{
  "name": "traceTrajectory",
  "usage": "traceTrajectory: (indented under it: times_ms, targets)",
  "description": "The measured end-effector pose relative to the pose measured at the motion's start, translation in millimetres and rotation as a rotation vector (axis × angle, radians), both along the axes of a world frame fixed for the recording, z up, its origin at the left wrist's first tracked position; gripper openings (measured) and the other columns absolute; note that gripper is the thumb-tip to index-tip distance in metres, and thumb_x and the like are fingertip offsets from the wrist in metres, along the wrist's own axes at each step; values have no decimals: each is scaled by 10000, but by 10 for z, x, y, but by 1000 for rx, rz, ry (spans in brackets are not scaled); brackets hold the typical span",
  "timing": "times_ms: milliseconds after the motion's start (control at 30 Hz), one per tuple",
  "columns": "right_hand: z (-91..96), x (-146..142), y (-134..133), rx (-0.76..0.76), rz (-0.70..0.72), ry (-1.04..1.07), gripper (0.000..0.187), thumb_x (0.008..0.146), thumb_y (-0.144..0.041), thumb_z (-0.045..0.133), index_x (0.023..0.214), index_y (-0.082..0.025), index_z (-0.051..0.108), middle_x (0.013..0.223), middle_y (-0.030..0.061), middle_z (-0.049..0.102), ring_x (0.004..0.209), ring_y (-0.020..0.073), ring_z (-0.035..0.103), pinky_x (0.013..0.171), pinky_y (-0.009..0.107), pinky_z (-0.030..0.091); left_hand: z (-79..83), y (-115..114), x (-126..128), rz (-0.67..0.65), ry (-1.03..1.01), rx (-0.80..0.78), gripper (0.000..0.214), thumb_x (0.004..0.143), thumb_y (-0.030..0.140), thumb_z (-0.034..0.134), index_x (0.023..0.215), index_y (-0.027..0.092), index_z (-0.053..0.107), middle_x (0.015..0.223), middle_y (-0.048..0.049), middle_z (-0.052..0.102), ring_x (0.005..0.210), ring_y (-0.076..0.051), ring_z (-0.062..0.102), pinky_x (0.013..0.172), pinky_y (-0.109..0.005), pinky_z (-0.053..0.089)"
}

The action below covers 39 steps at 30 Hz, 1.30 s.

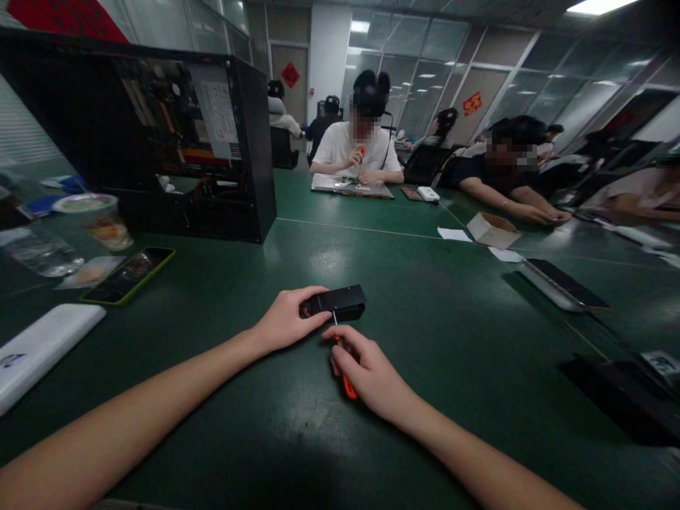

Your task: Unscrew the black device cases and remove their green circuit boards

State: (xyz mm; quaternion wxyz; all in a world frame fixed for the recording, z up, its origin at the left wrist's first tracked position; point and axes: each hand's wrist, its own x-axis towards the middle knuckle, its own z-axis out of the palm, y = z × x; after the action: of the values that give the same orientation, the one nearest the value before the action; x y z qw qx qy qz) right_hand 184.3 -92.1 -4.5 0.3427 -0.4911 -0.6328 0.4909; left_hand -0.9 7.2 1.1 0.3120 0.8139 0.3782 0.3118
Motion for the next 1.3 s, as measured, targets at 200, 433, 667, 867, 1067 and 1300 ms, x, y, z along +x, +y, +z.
traceTrajectory:
  times_ms: [200, 433, 667, 867, 1067, 1300]
  targets:
    - [-2, 11, 3, 108, -77, -198, 438, 989, -318, 448, 1404, -190, 502, 698, -39, 537, 635, 152, 530, 622, 275, 382, -14, -15, 16, 51, -20, -16, 409, 857, 337, 718, 1233, 175, 705, 958, -42, 759, 739, -181, 662, 676, -276, 506]
    - [89, 119, 63, 224, -98, -546, 428, 995, -287, 455, 1384, -177, 594, 949, 83, 748, 848, 234, 698, 779, 335, 465, -45, -29, 29, 98, -27, 9, 413, 857, 345, 738, 1234, 183, 698, 978, -43, 759, 746, -184, 673, 693, -283, 522]
    - [239, 222, -4, 377, 32, -903, 462, 1015, -243, 421, 1459, -186, 535, 1071, 121, 757, 873, 253, 735, 749, 337, 518, -37, -50, 35, 76, -19, 44, 423, 854, 361, 750, 1232, 177, 705, 1043, -53, 767, 811, -201, 696, 736, -296, 534]
    - [268, 411, 78, 532, 9, -939, 374, 1041, -285, 425, 1339, -210, 638, 986, 90, 736, 805, 228, 715, 717, 332, 522, -19, -38, 27, 108, -17, -10, 459, 847, 385, 749, 1248, 165, 710, 1019, -66, 779, 779, -211, 691, 722, -320, 545]
    - [259, 660, 224, 680, 49, -889, 335, 1049, -393, 461, 1128, -221, 737, 917, 66, 764, 767, 204, 721, 702, 313, 506, -8, -20, 16, 38, -42, -49, 435, 860, 368, 736, 1250, 179, 707, 1165, -71, 769, 1028, -260, 721, 946, -380, 551]
    - [94, 710, 308, 722, 73, -695, 255, 1030, -335, 509, 1050, -183, 713, 907, 55, 775, 675, 153, 685, 648, 264, 473, -3, 6, -2, -48, -54, -96, 414, 872, 351, 718, 1251, 185, 706, 1223, -71, 753, 1132, -275, 698, 1013, -388, 524]
